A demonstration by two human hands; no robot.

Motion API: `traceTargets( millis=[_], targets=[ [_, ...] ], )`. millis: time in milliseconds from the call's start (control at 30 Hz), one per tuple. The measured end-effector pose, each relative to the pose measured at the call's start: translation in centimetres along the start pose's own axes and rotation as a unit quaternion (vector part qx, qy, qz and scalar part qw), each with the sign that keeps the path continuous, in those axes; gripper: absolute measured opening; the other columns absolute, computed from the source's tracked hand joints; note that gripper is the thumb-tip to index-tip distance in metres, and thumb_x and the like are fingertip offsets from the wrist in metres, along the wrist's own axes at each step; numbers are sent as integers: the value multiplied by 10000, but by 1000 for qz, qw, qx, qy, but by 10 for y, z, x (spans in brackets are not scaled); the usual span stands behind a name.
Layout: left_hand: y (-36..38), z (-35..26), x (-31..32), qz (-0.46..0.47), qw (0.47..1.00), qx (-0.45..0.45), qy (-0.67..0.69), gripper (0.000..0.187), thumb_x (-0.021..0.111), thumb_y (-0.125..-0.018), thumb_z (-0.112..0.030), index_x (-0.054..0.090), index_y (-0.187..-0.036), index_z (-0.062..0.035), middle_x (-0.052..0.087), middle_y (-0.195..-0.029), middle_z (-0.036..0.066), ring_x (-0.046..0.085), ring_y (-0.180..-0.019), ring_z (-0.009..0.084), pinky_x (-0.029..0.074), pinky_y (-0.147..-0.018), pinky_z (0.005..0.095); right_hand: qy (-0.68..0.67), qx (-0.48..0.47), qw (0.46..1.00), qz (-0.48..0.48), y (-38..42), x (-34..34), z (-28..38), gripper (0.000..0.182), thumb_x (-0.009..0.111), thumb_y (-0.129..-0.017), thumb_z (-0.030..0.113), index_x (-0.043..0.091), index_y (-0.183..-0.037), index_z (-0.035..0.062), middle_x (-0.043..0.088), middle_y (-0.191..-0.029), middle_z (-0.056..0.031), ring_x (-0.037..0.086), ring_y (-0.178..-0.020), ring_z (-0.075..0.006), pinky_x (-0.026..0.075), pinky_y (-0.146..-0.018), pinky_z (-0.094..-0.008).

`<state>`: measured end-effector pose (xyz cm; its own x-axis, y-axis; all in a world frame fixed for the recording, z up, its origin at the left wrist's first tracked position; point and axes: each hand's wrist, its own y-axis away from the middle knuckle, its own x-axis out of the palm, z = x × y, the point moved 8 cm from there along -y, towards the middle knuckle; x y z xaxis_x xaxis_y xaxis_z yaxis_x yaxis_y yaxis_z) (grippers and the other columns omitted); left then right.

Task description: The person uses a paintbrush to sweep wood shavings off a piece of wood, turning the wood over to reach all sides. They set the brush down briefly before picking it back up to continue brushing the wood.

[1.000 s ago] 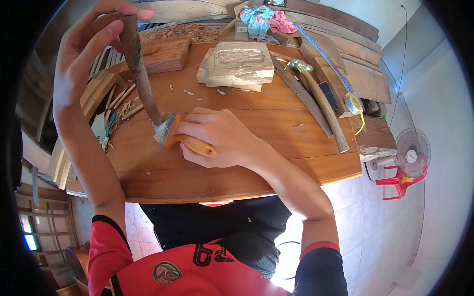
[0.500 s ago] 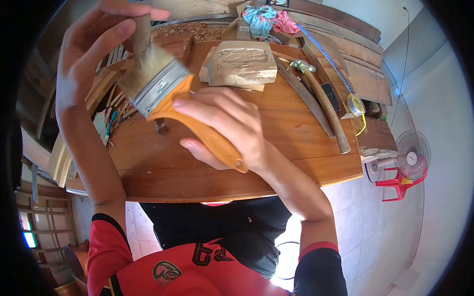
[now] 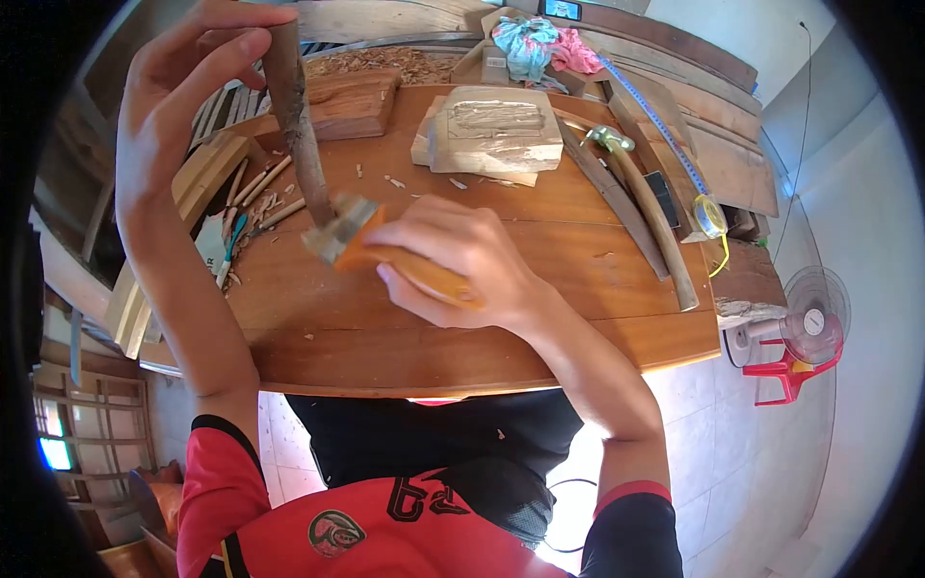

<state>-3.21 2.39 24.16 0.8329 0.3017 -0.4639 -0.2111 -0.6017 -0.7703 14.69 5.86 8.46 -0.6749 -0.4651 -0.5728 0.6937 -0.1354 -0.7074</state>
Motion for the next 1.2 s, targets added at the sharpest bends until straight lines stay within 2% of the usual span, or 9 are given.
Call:
traceTargets(
  millis=[100, 167, 267, 333, 467, 600, 833, 967, 1200],
  targets=[
    [2, -4, 5, -1, 998, -43, 38, 160, 692, -923, -10, 751, -1066, 29, 704, -1134, 186, 712, -847, 219, 582, -751, 318, 8, -116, 987, -109, 2, -28, 19, 404, 765, -862, 172, 663, -1202, -19, 699, -977, -170, 681, -863, -304, 554, -761, -380],
    [1, 2, 12, 28, 989, -59, 132, 174, 690, -925, 2, 751, -1085, 31, 719, -1062, 177, 703, -823, 212, 567, -711, 310, -5, -120, 975, -188, 9, -39, 24, 453, 774, -887, 236, 643, -1222, -41, 700, -1029, -196, 686, -902, -313, 555, -785, -387],
    [-2, -17, 30, -25, 998, -49, 16, 178, 683, -933, 11, 749, -1097, 35, 725, -966, 163, 691, -784, 196, 538, -637, 302, -2, -120, 961, -247, 19, -45, 26, 540, 775, -913, 332, 614, -1263, -46, 692, -1108, -202, 685, -956, -329, 557, -825, -409],
    [-3, -23, 33, -26, 998, -60, -23, 179, 679, -938, 9, 747, -1102, 38, 724, -934, 158, 689, -775, 189, 531, -616, 300, 12, -124, 964, -233, 16, -43, 27, 508, 776, -899, 298, 624, -1247, -39, 694, -1087, -196, 687, -939, -326, 560, -809, -403],
    [-4, 0, 25, 50, 982, -72, 170, 184, 681, -944, -5, 738, -1112, 42, 723, -920, 152, 695, -779, 185, 563, -651, 309, 57, -138, 978, -142, 1, -31, 27, 383, 768, -842, 162, 670, -1166, -18, 708, -969, -162, 692, -849, -301, 569, -724, -371],
    [-2, -11, 19, -36, 994, -83, 68, 188, 689, -939, -7, 725, -1115, 47, 726, -906, 136, 707, -773, 186, 604, -700, 330, 50, -9, 999, 16, -1, 5, 8, 251, 741, -786, 106, 702, -1029, 53, 670, -828, -98, 652, -737, -290, 546, -626, -388],
    [1, 7, 9, -40, 994, -100, 12, 168, 733, -923, -56, 734, -1060, 41, 736, -920, 120, 719, -788, 172, 615, -705, 310, 46, 34, 997, 53, 3, 13, -5, 225, 735, -814, 128, 722, -1031, 69, 669, -814, -93, 653, -744, -294, 540, -641, -383],
    [-3, -8, 19, 34, 997, -74, 8, 189, 745, -927, -109, 745, -1064, 21, 747, -931, 102, 715, -776, 147, 601, -691, 289, 36, -144, 972, -180, 2, -34, 22, 288, 721, -879, 145, 703, -1086, -55, 718, -899, -168, 684, -765, -279, 551, -675, -364],
    [-6, 0, 46, 21, 998, -66, -9, 310, 736, -941, -200, 698, -1192, -22, 743, -966, 72, 704, -873, 148, 584, -786, 319, 59, -151, 935, -315, 31, -64, 18, 505, 683, -969, 349, 622, -1205, -94, 699, -1033, -244, 696, -869, -332, 566, -738, -402]
  ],
)
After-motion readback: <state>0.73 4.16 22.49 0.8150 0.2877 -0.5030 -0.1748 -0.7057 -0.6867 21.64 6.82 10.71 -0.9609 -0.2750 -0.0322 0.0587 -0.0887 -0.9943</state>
